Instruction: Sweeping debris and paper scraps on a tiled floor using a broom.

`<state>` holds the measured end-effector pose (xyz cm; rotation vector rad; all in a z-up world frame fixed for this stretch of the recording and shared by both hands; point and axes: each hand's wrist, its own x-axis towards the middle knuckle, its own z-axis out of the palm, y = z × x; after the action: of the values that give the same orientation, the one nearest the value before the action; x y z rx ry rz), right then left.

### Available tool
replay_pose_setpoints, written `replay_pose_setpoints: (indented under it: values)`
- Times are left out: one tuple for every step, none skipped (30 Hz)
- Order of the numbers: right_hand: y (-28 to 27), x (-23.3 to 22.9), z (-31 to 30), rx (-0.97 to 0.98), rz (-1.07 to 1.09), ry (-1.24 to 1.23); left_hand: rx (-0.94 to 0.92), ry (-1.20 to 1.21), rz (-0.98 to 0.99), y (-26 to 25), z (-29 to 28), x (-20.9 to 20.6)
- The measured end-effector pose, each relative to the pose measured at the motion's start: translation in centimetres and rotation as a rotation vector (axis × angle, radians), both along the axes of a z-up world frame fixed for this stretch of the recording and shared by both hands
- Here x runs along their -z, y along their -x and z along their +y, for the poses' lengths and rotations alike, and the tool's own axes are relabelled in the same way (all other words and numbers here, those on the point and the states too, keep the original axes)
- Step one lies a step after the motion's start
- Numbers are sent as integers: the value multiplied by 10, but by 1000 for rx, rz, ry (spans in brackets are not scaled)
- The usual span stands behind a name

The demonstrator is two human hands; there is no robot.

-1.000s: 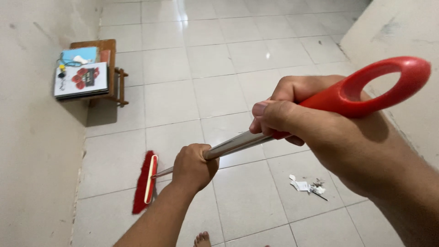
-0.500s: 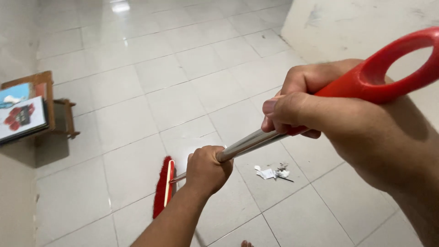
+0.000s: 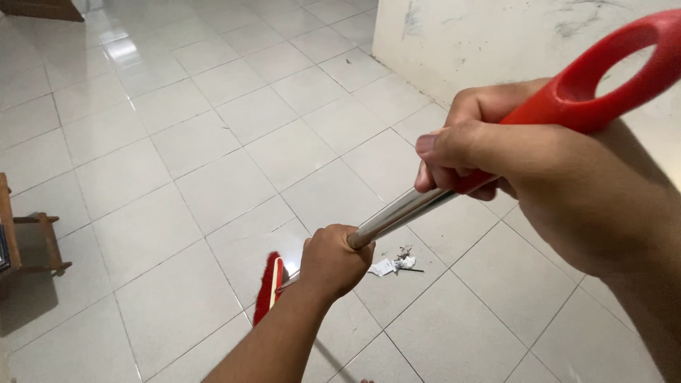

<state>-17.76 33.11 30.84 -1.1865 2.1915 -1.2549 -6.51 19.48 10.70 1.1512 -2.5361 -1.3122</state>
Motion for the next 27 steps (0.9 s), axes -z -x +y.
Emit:
replay_pose_setpoints:
  values:
    - [1, 0, 1, -13, -73, 20, -7, -44, -31, 3, 0, 0]
    - [2, 1, 1, -26, -147, 40, -13, -87, -62, 5, 0, 0]
    - [1, 2, 1, -24, -145, 41, -11, -86, -60, 7, 1, -7]
    - [0, 4, 2, 3, -192, 105, 10, -71, -94, 7, 1, -13]
    - [-3, 5, 1, 29, -240, 169, 32, -55, -129, 7, 1, -20]
    - [-2, 9, 2, 31, -238, 171, 34, -53, -128, 7, 0, -19]
    - [-1, 11, 2, 14, -260, 252, 77, 15, -124, 7, -1, -18]
    - [-1, 14, 2, -3, -282, 332, 120, 83, -120, 8, -2, -18]
    - [-1, 17, 2, 4, -275, 339, 129, 88, -115, 7, -3, -23]
    - [-2, 19, 3, -44, -286, 371, 97, 60, -126, 6, -4, -27]
    - [-5, 22, 3, -94, -298, 395, 64, 24, -137, 2, -4, -31]
    - [-11, 22, 3, -88, -292, 394, 70, 23, -132, 1, -4, -32]
    - [-15, 21, 0, -85, -314, 402, 72, 26, -156, -2, -6, -33]
    - [-20, 19, -3, -82, -336, 409, 74, 30, -179, -5, -8, -33]
    - [-25, 18, -6, -84, -331, 404, 72, 25, -173, -8, -13, -34]
    - [-30, 17, -9, -71, -346, 428, 86, 39, -163, -12, -19, -35]
    - [-36, 17, -13, -62, -365, 449, 94, 50, -157, -18, -24, -34]
    - [-43, 18, -17, -68, -365, 442, 88, 44, -154, -26, -29, -36]
    - [-49, 20, -21, -83, -375, 459, 80, 27, -201, -32, -35, -37]
    - [-54, 21, -24, -99, -386, 476, 71, 10, -248, -38, -39, -39]
    - [-59, 28, -26, -97, -385, 473, 73, 7, -247, -47, -45, -34]
    - [-63, 35, -27, -90, -371, 456, 78, 31, -288, -54, -50, -29]
    - [-67, 42, -27, -80, -354, 442, 87, 59, -329, -61, -55, -24]
    - [-73, 49, -27, -75, -351, 441, 92, 58, -327, -69, -59, -16]
    - [-79, 56, -28, -68, -409, 416, 119, 124, -368, -77, -64, -9]
    - [-84, 63, -30, -61, -466, 390, 146, 191, -409, -85, -69, -2]
    - [-94, 71, -31, -55, -465, 391, 152, 191, -408, -94, -73, -1]
